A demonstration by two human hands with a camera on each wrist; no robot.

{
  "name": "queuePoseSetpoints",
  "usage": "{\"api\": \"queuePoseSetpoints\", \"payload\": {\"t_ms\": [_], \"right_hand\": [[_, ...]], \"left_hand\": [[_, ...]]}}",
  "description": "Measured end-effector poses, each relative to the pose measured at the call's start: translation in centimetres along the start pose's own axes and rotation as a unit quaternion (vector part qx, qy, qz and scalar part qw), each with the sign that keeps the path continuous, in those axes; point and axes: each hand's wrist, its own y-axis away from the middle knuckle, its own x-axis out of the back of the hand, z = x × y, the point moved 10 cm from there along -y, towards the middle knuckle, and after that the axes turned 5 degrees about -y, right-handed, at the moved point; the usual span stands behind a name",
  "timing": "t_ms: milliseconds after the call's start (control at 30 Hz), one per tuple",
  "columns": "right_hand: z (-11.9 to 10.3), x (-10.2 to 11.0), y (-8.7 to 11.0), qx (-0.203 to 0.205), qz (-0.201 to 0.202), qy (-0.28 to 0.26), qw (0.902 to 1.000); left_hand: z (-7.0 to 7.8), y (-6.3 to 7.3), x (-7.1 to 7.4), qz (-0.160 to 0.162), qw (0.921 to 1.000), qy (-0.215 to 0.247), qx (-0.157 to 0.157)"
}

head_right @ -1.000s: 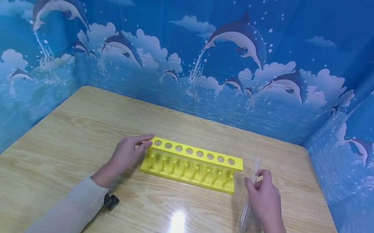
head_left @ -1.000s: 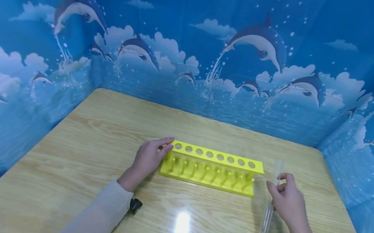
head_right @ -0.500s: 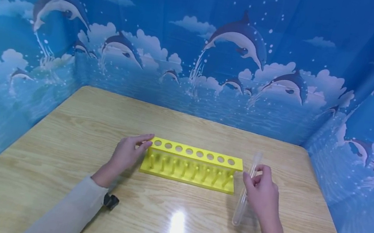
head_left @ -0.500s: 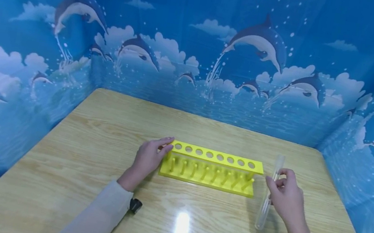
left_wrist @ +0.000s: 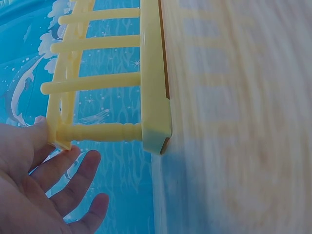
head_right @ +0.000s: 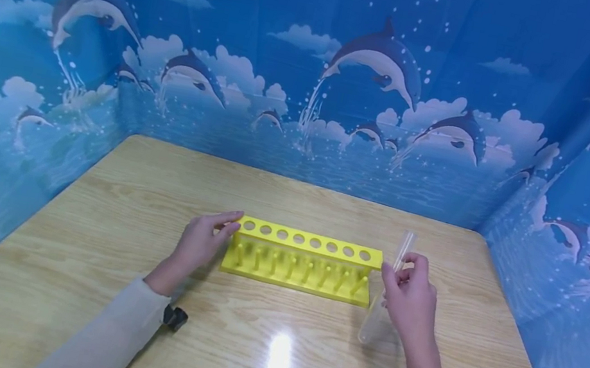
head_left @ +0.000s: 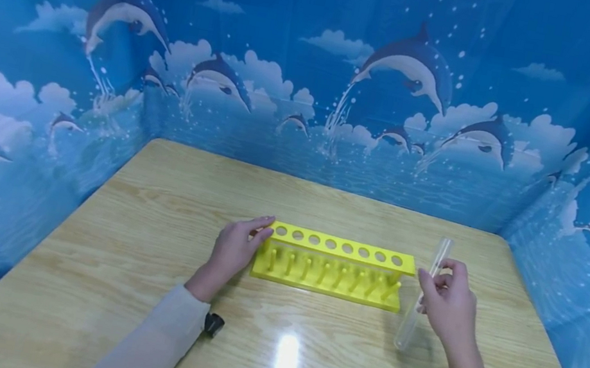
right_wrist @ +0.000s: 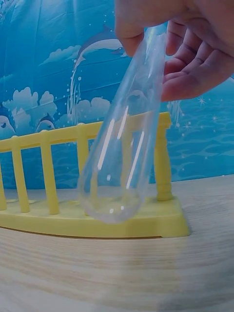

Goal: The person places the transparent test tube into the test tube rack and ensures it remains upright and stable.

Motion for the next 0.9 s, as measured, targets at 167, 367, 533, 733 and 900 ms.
{"api": "queuePoseSetpoints", "payload": {"t_ms": [167,367,533,733,900], "right_hand": [[-0.7,-0.1,0.1,0.01,0.011,-0.022,0.9996],[-1.1,0.0,0.1,0.02,0.025,-0.018,0.9993],[-1.4,0.5,0.1,0.035,0.053,-0.032,0.9974],[-1.9,0.9,0.0,0.036,0.075,-0.067,0.9943],[-2.0,1.1,-0.1,0.033,0.083,-0.09,0.9919]], "left_hand": [[0.1,0.1,0.2,0.004,1.0,0.005,0.0],[0.2,0.1,0.2,0.007,1.0,0.003,-0.005],[0.1,0.0,0.2,0.006,1.0,0.004,-0.007],[0.1,0.0,0.2,0.004,1.0,0.004,-0.006],[0.1,0.1,0.2,0.003,1.0,0.004,-0.003]]}}
